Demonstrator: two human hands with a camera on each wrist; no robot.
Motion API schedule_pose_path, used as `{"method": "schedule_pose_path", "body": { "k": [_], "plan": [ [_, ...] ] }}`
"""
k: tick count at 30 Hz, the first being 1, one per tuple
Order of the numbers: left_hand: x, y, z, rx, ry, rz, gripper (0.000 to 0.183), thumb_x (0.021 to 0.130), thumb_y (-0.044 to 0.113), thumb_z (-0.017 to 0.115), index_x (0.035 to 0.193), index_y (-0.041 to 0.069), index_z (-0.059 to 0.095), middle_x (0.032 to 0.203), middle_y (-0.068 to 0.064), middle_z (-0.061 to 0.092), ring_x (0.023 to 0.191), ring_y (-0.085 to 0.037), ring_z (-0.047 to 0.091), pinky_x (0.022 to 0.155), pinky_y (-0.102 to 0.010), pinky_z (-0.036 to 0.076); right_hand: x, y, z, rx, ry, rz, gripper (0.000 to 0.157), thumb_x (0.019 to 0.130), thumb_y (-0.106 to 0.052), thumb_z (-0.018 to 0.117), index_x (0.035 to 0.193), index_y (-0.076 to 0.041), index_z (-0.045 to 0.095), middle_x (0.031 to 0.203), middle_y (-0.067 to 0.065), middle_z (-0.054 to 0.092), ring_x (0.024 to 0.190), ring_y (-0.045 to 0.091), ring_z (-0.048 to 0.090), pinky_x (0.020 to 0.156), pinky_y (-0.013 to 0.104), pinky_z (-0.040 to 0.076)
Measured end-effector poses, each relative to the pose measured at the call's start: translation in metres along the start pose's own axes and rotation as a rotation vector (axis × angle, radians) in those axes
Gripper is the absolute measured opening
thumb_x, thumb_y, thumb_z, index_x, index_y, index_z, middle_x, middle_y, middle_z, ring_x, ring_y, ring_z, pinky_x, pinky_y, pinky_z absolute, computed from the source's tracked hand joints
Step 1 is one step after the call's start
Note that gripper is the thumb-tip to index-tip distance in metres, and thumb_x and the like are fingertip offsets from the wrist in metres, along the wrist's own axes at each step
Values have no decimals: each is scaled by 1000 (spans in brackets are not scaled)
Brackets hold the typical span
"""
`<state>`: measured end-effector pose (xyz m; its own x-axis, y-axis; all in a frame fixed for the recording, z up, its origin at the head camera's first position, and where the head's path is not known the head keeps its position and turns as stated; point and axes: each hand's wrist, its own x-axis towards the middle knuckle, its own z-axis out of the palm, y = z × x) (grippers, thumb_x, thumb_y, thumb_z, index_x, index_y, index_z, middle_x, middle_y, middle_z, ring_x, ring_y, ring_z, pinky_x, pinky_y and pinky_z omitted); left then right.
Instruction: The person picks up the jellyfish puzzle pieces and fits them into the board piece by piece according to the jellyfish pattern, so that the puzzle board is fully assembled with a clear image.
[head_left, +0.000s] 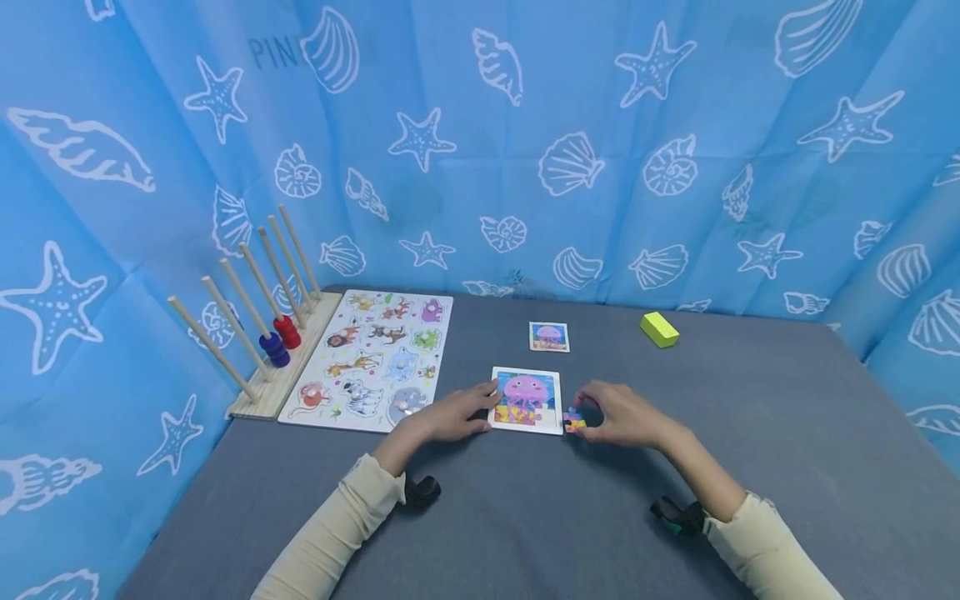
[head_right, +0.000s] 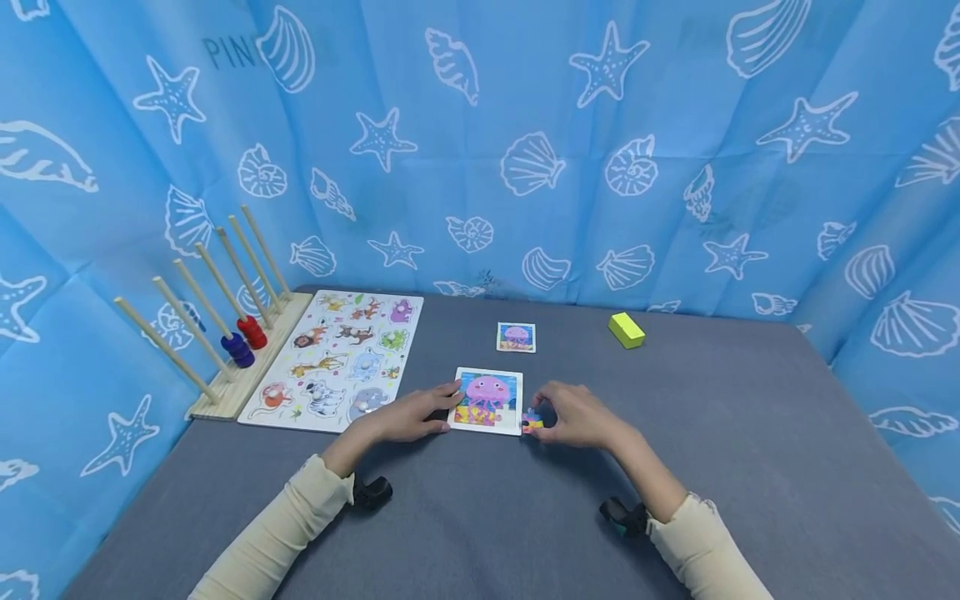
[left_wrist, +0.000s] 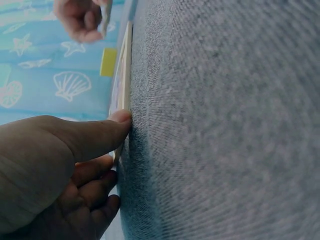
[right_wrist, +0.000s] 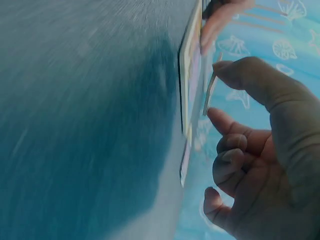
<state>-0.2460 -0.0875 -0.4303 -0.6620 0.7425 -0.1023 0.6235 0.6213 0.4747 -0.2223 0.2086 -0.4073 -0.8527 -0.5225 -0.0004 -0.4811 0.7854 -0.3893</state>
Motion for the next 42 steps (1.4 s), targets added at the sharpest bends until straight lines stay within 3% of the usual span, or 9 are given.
{"method": "schedule_pose_path", "body": {
  "k": [7,10,18,24,32,42],
  "plan": [
    [0,0,1,0,-12,-12,55,95,21,50,143,6,29,154,-11,16,141,-25,19,113,-41,23,22,-11,15,-14,8,-31,33,75,-29,73,97,-7,62,83,1,56,70,10,42,61,25,33],
    [1,0,1,-3,-13,-14,55,95,22,50,144,7,29,154,-9,15,141,-25,18,113,-41,23,26,-12,19,29,-5,-13,32,76,-29,73,96,-6,62,80,2,54,70,11,41,60,25,32],
    [2,0,1,-15,-5,-7,55,95,22,51,143,6,30,154,-10,16,141,-26,19,113,-42,23,24,-7,23,110,28,-41,40,78,-31,72,110,-6,66,81,4,53,71,13,42,61,23,33],
    [-1,0,3,-14,-12,0,55,95,22,50,143,6,29,154,-11,16,141,-27,19,113,-43,23,21,-5,30,172,24,-83,31,81,-25,70,109,-11,70,69,1,37,62,7,28,56,19,24],
    [-3,2,2,-4,-9,-2,55,95,22,50,143,6,30,154,-11,17,141,-27,19,112,-46,23,26,-9,37,190,130,-36,26,74,-19,76,99,-10,73,65,-2,45,58,5,25,50,18,24],
    [-2,2,2,12,4,-1,54,94,21,52,142,4,32,153,-13,19,140,-29,22,111,-44,25,29,-10,38,226,106,38,26,75,-17,75,99,-7,73,64,-2,44,58,7,26,50,19,23]
  ]
}}
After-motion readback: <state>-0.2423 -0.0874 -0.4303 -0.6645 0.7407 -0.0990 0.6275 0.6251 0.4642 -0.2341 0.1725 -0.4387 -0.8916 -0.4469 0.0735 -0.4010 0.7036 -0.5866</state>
